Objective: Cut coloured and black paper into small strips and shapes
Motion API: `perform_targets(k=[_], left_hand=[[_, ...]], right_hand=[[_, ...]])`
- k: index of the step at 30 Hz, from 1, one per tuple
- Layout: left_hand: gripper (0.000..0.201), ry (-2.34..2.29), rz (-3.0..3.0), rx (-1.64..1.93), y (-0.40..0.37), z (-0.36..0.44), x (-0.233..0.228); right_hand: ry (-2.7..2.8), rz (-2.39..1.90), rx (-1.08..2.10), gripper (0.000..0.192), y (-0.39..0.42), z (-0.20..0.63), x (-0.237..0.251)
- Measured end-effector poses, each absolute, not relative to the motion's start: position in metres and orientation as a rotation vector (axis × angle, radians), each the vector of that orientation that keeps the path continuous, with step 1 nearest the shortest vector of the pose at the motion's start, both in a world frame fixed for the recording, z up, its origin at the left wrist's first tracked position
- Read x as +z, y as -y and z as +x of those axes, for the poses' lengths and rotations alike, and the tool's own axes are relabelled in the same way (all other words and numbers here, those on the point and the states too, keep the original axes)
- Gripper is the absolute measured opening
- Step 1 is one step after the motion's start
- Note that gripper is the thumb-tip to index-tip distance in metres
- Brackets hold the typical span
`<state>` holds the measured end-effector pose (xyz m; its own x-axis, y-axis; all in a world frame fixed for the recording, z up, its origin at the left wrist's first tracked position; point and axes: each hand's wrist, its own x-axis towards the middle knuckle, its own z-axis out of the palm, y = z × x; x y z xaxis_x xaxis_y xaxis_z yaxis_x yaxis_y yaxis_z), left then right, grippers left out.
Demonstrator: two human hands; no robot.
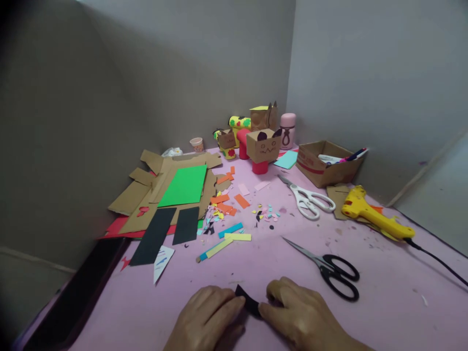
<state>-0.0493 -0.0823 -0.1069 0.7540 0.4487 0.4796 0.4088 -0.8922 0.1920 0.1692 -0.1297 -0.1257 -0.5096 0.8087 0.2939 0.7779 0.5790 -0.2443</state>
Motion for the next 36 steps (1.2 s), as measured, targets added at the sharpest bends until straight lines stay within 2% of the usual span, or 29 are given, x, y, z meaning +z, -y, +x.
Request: perform_targets(k=[5,22,29,33,36], left_hand=[[0.024,-0.647,2.989,1.038,0.081,-0.041,-0.115],[0.033,-0.621,3.006,0.91,0.091,-0.038,-0.122],[0.031,-0.646,2.972,0.875,0.089,-0.038,-0.121],[0.031,-0.654,2.912,0.864,0.089,-0.037,-0.121],[0.024,-0.733,2.806,0.908,0.089,-0.038,-0.124]], right_hand=[[2.32,-1.248,-0.004,0.028,0.131,0.172,-0.137],[2.25,-1.289,0.077,0.015,0.148,0.167,-0.14],[2.242,-1.28,-0.072,0.027,0.145,0.158,-0.138],[2.236,-1.299,-0.012,0.03,0.145,0.159,-0.141],[2.218,-1.281,0.014,0.029,0.145,0.162,-0.144]])
